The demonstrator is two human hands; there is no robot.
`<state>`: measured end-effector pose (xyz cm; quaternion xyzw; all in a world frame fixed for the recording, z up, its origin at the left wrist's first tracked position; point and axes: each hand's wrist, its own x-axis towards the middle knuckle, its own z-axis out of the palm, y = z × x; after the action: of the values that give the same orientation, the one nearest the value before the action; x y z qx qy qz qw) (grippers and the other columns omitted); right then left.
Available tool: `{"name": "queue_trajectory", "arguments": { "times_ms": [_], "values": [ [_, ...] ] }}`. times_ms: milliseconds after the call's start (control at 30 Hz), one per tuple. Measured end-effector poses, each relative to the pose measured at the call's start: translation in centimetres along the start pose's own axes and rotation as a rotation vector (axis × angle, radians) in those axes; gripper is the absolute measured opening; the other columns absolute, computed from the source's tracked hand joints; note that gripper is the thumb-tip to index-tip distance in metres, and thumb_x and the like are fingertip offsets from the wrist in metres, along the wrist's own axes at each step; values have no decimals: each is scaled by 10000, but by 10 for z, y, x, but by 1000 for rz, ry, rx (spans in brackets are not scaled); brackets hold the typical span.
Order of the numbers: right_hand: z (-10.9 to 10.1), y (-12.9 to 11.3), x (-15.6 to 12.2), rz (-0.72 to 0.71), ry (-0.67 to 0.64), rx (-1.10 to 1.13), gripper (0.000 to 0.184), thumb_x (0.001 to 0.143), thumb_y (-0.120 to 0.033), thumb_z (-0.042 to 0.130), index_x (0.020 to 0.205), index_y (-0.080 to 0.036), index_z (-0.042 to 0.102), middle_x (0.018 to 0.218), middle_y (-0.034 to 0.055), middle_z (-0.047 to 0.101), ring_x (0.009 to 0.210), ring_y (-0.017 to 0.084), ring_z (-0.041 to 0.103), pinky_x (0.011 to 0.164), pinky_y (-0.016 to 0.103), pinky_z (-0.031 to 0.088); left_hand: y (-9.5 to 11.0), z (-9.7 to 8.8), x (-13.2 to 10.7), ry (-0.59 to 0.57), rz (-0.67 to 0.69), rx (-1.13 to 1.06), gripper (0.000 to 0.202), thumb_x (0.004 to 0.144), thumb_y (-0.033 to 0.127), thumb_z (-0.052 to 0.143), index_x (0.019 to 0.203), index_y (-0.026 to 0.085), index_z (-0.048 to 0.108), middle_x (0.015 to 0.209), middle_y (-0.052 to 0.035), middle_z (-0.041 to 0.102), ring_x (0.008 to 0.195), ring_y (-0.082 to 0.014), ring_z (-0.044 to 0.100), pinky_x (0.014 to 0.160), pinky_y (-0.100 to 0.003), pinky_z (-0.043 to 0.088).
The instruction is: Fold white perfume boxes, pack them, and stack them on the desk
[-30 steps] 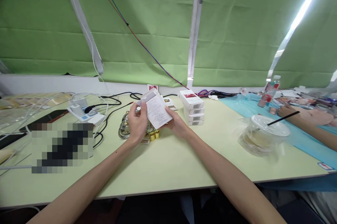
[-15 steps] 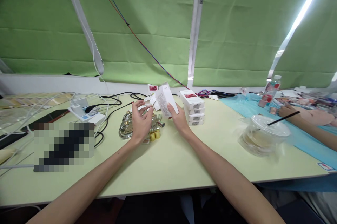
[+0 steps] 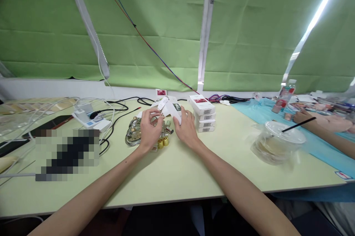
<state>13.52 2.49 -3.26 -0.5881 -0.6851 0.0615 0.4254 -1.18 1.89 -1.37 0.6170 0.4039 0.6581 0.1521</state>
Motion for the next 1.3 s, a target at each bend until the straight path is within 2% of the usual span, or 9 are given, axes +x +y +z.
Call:
{"name": "queue_trajectory", "arguments": {
  "times_ms": [200,400,600,833,1000,1300],
  "values": [
    [-8,-12,-7,85,-118,-157,555,1020,-422,325,1551,-262,297,1492,173,363,1343,329,440,1093,467,397,0,0,-1,-22,66,33,104,839,147,589,931,193,602,1073,-64,550,951,-160,635,782,-299,614],
    [-9,-19,-11,111,-148,-295,530,1033,-403,293,1557,-328,269,1504,168,318,1312,348,459,1027,457,426,-3,1,-2,-48,94,11,85,844,136,579,893,193,618,1031,-57,544,958,-166,612,776,-307,629],
    [-4,-16,-13,113,-208,-406,541,1026,-415,326,1557,-325,278,1492,181,330,1265,366,491,940,434,462,-3,2,-3,-58,127,15,111,830,102,575,862,196,625,998,-51,560,945,-164,607,749,-290,627],
    [-1,-14,-13,105,-298,-490,557,1010,-437,401,1540,-278,330,1460,201,407,1299,375,461,985,439,431,-1,1,-4,-77,144,25,114,830,99,572,835,198,627,971,-47,572,923,-161,611,740,-286,624],
    [-3,-16,-14,105,-291,-483,542,1006,-444,404,1519,-275,364,1422,203,444,1282,382,471,947,431,451,-2,2,-4,-79,147,23,120,828,98,574,838,201,634,971,-45,574,929,-161,611,739,-282,625],
    [-3,-15,-12,110,-183,-532,541,993,-399,429,1508,-247,368,1438,216,406,1235,382,502,933,433,449,-1,2,-4,-76,152,25,126,829,91,567,836,199,631,966,-40,578,920,-152,608,737,-273,623]
  ]
}}
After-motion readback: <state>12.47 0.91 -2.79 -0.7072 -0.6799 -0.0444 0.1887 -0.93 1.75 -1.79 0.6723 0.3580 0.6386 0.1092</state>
